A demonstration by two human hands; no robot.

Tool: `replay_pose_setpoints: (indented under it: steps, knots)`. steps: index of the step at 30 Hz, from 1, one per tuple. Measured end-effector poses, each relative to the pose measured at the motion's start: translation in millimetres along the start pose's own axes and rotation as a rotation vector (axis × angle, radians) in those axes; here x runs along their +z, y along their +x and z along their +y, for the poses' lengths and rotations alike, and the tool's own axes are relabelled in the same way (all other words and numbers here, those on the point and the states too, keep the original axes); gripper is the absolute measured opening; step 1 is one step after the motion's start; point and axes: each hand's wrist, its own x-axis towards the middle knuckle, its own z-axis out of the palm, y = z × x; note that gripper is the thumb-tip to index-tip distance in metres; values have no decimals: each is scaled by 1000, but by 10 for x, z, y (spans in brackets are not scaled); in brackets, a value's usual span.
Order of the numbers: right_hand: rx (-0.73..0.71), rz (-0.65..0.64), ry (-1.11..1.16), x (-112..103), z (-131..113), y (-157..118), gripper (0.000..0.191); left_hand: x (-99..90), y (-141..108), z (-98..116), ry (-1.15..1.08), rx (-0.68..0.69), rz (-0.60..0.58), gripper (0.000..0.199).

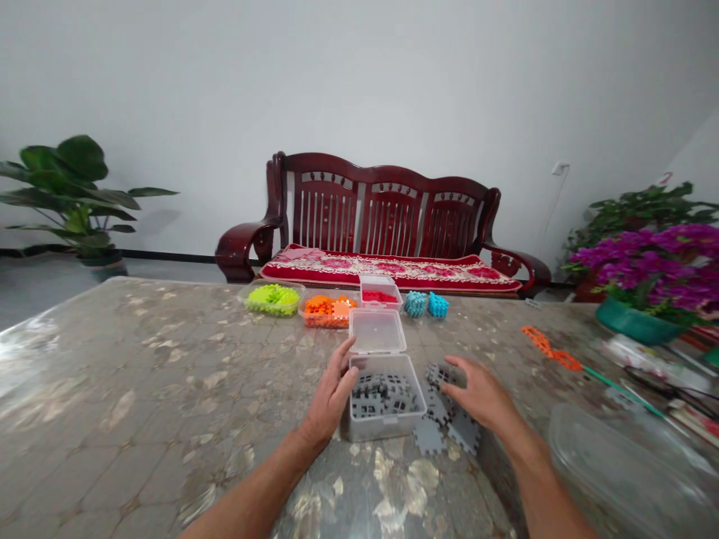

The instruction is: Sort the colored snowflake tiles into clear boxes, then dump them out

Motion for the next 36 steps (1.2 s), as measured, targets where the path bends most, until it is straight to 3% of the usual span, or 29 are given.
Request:
replay_pose_setpoints:
  steps: [8,13,17,23,28,31,36]
  knots:
    - [-8,-26,-130,18,-13,-15,52,0,1,27,40,12,-30,56]
    - [6,67,133,-23,-47,1,57,-7,-6,3,29,-9,-18,56]
    - [-124,88,417,-132,-371,-123,61,-5,-2,-12,12,0,-16,55]
    - [-345,2,393,-256,-911,-258,56,9,13,14,1,20,-36,55]
    - [-524,-115,380,-239,-1110,-237,60,9,12,49,29,41,-47,55]
    - [-530,-101,403,-212,-1068,-225,53,7,11,50,24,45,-37,55]
    - [-230,164,367,-137,-536,-71,33,7,10,37,23,13,-13,56]
